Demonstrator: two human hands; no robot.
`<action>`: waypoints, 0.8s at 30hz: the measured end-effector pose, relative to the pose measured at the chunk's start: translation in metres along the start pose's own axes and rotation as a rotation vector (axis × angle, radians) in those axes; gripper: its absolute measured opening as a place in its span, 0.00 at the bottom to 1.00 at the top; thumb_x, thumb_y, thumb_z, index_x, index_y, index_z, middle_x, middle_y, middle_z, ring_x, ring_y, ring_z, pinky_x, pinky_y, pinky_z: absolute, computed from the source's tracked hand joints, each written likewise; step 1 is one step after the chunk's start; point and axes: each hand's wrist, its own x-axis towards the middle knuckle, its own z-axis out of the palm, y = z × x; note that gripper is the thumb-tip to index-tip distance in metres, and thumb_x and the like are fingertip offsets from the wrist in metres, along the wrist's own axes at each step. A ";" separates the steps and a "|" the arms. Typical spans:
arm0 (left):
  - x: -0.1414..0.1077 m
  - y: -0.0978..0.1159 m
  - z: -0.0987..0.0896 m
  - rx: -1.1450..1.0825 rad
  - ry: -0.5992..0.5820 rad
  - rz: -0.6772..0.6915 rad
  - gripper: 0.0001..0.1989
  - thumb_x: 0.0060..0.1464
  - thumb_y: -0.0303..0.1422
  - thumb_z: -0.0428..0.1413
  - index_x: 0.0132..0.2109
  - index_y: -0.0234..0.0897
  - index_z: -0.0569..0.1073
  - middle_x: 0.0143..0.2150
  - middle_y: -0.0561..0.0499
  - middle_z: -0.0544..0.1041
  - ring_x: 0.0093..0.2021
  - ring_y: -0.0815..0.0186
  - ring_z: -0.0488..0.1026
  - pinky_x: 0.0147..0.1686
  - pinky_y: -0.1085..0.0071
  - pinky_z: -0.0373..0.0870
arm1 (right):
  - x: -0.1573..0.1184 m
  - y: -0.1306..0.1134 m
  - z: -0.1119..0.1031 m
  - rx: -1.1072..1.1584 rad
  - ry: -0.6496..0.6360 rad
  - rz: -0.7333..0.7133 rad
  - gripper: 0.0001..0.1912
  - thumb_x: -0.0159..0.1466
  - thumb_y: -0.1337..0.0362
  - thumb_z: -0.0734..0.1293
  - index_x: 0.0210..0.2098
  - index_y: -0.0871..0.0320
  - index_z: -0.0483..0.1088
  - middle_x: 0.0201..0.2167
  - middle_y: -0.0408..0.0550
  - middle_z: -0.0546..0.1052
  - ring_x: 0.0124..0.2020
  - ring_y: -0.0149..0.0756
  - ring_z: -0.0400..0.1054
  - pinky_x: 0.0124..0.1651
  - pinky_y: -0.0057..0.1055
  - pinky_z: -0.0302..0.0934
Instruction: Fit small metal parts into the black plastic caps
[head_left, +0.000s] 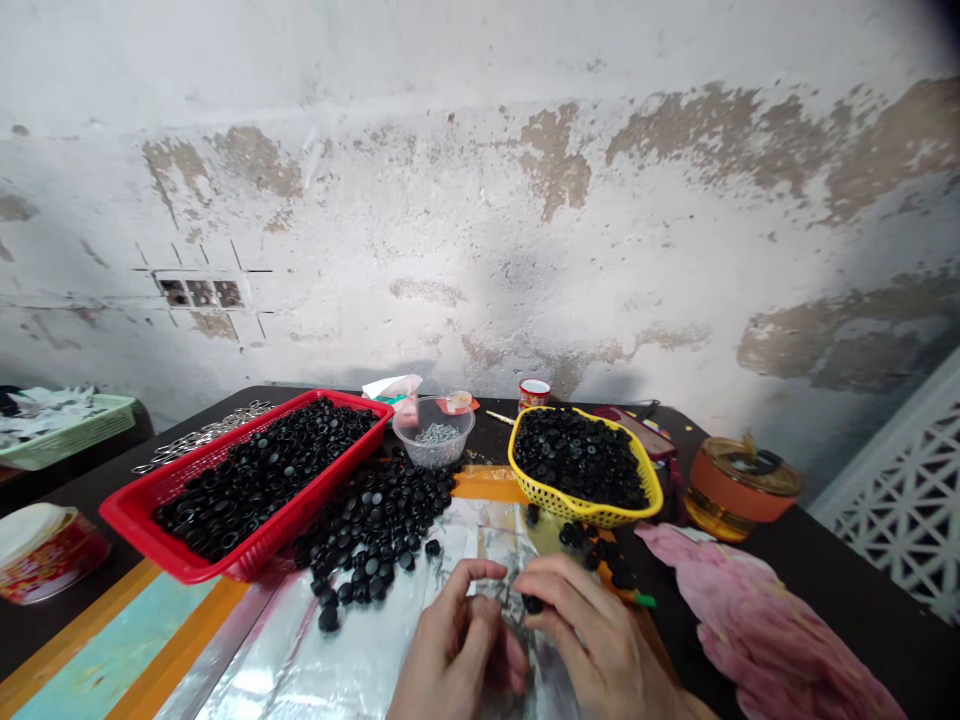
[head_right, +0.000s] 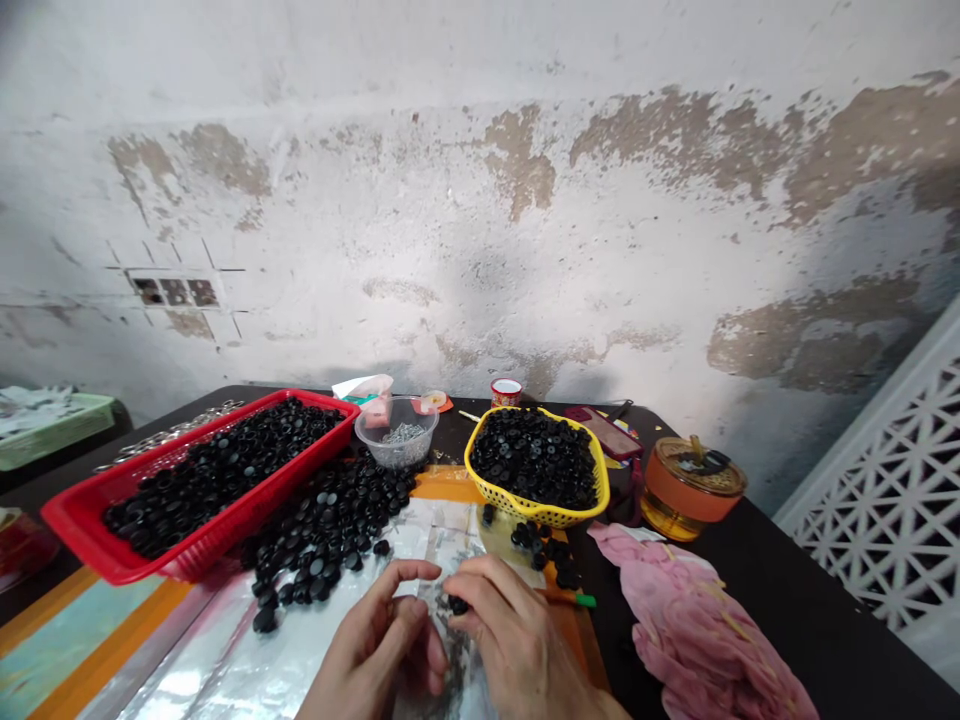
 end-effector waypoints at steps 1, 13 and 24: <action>0.000 0.000 0.000 0.001 0.002 -0.001 0.20 0.60 0.47 0.50 0.50 0.36 0.60 0.23 0.54 0.75 0.23 0.68 0.70 0.26 0.72 0.64 | 0.000 -0.001 0.000 -0.001 -0.003 0.001 0.11 0.70 0.69 0.56 0.43 0.57 0.70 0.37 0.50 0.76 0.39 0.36 0.74 0.41 0.28 0.70; -0.002 0.006 0.004 0.001 0.057 0.007 0.19 0.60 0.45 0.50 0.50 0.36 0.61 0.23 0.54 0.74 0.22 0.68 0.70 0.24 0.73 0.62 | -0.002 -0.003 -0.001 -0.009 0.015 0.024 0.10 0.67 0.72 0.59 0.44 0.57 0.68 0.38 0.49 0.75 0.40 0.37 0.72 0.42 0.30 0.67; -0.019 0.037 0.003 0.157 0.079 0.246 0.21 0.59 0.45 0.52 0.53 0.37 0.65 0.28 0.51 0.75 0.28 0.66 0.72 0.32 0.69 0.67 | -0.005 0.004 -0.004 -0.052 0.001 -0.012 0.09 0.67 0.71 0.58 0.41 0.57 0.68 0.34 0.48 0.75 0.35 0.38 0.73 0.37 0.31 0.68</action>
